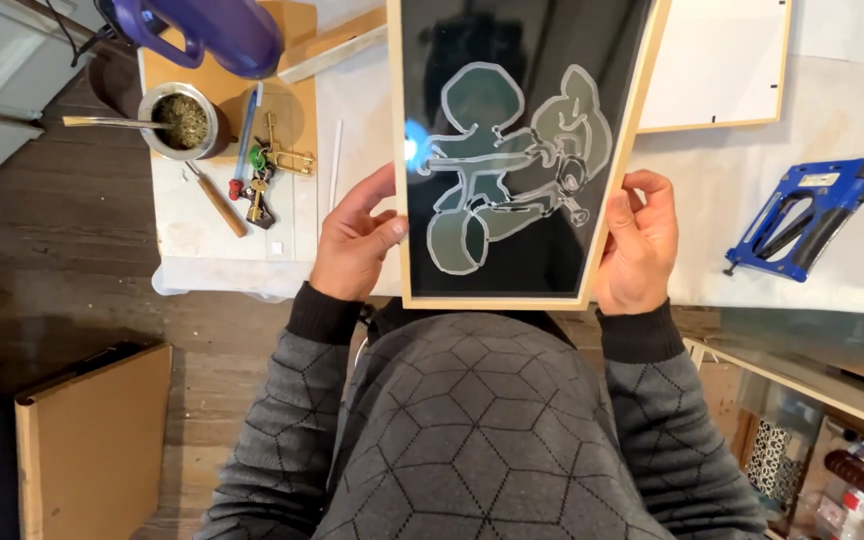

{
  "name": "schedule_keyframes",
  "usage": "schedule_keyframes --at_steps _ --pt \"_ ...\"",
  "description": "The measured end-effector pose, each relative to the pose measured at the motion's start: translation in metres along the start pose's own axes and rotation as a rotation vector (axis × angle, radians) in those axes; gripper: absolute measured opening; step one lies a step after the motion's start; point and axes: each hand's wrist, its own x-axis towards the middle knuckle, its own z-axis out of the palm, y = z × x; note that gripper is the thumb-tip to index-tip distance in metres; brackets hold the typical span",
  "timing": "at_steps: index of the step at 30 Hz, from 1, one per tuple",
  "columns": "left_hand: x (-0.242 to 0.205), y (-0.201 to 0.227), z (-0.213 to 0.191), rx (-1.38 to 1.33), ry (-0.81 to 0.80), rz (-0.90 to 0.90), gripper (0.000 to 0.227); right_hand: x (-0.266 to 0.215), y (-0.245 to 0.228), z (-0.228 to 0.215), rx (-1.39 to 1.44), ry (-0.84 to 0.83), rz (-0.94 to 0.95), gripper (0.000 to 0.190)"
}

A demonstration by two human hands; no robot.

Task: The recorder frames a piece of art by assembling the mat, glass, and frame components.

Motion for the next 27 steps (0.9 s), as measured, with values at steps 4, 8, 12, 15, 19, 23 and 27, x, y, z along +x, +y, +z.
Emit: schedule_keyframes --at_steps 4,8,12,15,19,23,27 --pt "-0.003 -0.001 0.0 -0.002 0.014 -0.012 0.064 -0.005 -0.001 -0.003 0.015 0.019 -0.001 0.024" --pt "-0.015 0.006 0.009 0.073 -0.008 0.009 0.065 -0.021 -0.01 -0.009 -0.016 0.053 -0.021 0.018" --pt "-0.039 0.029 0.025 -0.035 -0.071 -0.036 0.067 -0.051 -0.037 -0.009 -0.005 0.049 -0.042 0.01" --pt "-0.05 0.054 0.042 0.002 -0.215 0.099 0.064 -0.069 -0.058 0.001 -0.024 0.1 -0.09 0.025" --pt "-0.055 0.07 0.053 -0.019 -0.266 0.162 0.067 -0.081 -0.066 -0.015 0.083 -0.002 -0.182 0.016" --pt "-0.055 0.082 0.059 -0.056 -0.256 0.085 0.07 -0.083 -0.068 -0.026 0.097 -0.008 -0.209 0.014" --pt "-0.057 0.09 0.064 -0.07 -0.292 0.1 0.068 -0.086 -0.075 -0.025 0.148 -0.051 -0.215 0.013"
